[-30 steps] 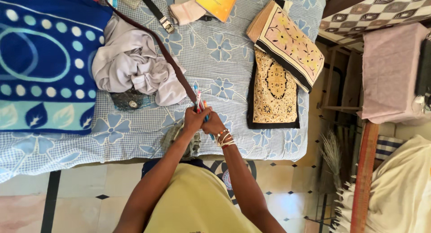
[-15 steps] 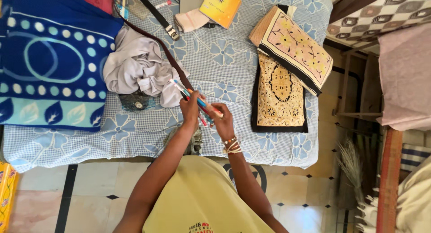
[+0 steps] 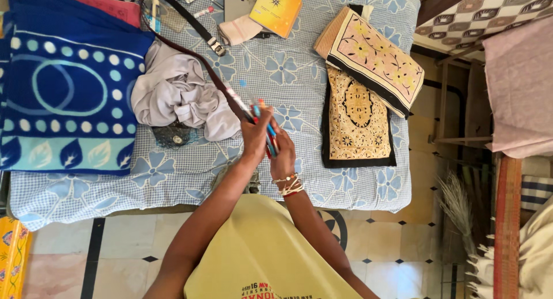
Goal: The person tidies a bed by picking up several items including a paper bag, a tape dispenser, pens, a phone case, and a book, and placing them onto a desk and a storage shelf.
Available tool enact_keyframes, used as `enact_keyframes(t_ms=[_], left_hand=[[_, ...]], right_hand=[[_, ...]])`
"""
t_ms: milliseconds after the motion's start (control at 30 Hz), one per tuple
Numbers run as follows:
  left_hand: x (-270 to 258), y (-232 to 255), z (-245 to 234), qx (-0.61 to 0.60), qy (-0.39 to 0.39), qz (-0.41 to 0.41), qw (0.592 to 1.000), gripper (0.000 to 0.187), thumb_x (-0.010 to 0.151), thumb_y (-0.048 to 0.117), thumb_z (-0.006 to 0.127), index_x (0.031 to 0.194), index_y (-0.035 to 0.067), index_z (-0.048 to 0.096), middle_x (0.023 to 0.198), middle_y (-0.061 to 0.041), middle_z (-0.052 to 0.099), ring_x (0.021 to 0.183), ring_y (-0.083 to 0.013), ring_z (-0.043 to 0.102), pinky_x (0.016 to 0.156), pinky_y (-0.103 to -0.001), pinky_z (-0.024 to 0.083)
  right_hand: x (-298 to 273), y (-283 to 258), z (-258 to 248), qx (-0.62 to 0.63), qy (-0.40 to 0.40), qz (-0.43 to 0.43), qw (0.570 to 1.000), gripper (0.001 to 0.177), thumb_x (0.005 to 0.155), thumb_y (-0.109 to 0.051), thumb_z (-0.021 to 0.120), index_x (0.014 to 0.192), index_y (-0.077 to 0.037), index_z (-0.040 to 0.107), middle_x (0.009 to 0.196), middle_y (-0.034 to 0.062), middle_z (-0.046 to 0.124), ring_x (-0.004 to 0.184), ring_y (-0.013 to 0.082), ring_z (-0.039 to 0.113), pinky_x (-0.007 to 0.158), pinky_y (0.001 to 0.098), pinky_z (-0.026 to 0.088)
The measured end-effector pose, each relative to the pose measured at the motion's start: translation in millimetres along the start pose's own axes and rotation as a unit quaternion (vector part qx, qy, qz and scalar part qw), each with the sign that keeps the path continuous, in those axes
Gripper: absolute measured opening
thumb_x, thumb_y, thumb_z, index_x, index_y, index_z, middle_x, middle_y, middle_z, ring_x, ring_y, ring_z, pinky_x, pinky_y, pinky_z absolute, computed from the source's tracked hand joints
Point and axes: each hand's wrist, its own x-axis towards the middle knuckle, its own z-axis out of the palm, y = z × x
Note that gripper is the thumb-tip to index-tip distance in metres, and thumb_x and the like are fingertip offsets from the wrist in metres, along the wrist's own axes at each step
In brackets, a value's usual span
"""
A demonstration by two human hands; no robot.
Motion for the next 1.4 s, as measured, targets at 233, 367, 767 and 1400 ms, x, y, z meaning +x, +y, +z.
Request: enact_keyframes(t_ms=[233, 367, 767, 1400], left_hand=[[-10.3, 4.0, 2.9, 0.067, -0.062, 0.022, 0.996, 0.029, 0.098, 0.017, 0.074, 0.075, 0.005, 0.061, 0.057, 0.001, 0.054, 0.048, -0.0072, 0.049, 0.047, -0.026, 0.040], [-24.8, 13.4, 9.5, 0.108, -0.115, 0.070, 0.985, 0.030, 0.096, 0.018, 0.080, 0.076, 0.007, 0.060, 0.060, 0.003, 0.054, 0.052, -0.0050, 0.049, 0.049, -0.024, 0.040], [-35.2, 11.0, 8.8, 0.156, -0.121, 0.044, 0.979, 0.030, 0.091, 0.029, 0.081, 0.085, 0.001, 0.072, 0.057, 0.001, 0.061, 0.050, -0.0057, 0.055, 0.047, -0.023, 0.041], [-13.8, -2.7, -35.1, 0.380, -0.238, 0.195, 0.872, 0.020, 0.093, 0.018, 0.072, 0.083, 0.003, 0.063, 0.070, -0.008, 0.067, 0.065, -0.0068, 0.063, 0.057, -0.033, 0.048]], right_hand=[[-6.2, 2.2, -0.5, 0.056, -0.030, 0.007, 0.998, 0.044, 0.112, -0.032, 0.039, 0.138, 0.001, 0.052, 0.134, 0.0106, 0.065, 0.127, 0.0208, 0.061, 0.111, 0.0386, 0.047], [-30.7, -28.9, 24.9, 0.282, -0.090, 0.132, 0.946, 0.049, 0.109, -0.041, 0.034, 0.140, -0.010, 0.056, 0.134, 0.0107, 0.064, 0.123, 0.0278, 0.061, 0.108, 0.0470, 0.046], [-33.1, -41.1, 34.0, 0.234, -0.120, 0.090, 0.961, 0.044, 0.110, -0.040, 0.037, 0.131, -0.009, 0.061, 0.125, 0.0134, 0.068, 0.118, 0.0316, 0.063, 0.107, 0.0523, 0.049], [-41.2, -139.8, 89.6, -0.595, -0.233, -0.373, 0.673, 0.072, 0.112, -0.056, 0.019, 0.139, -0.003, 0.059, 0.147, 0.0172, 0.062, 0.144, 0.0359, 0.056, 0.121, 0.0505, 0.046]])
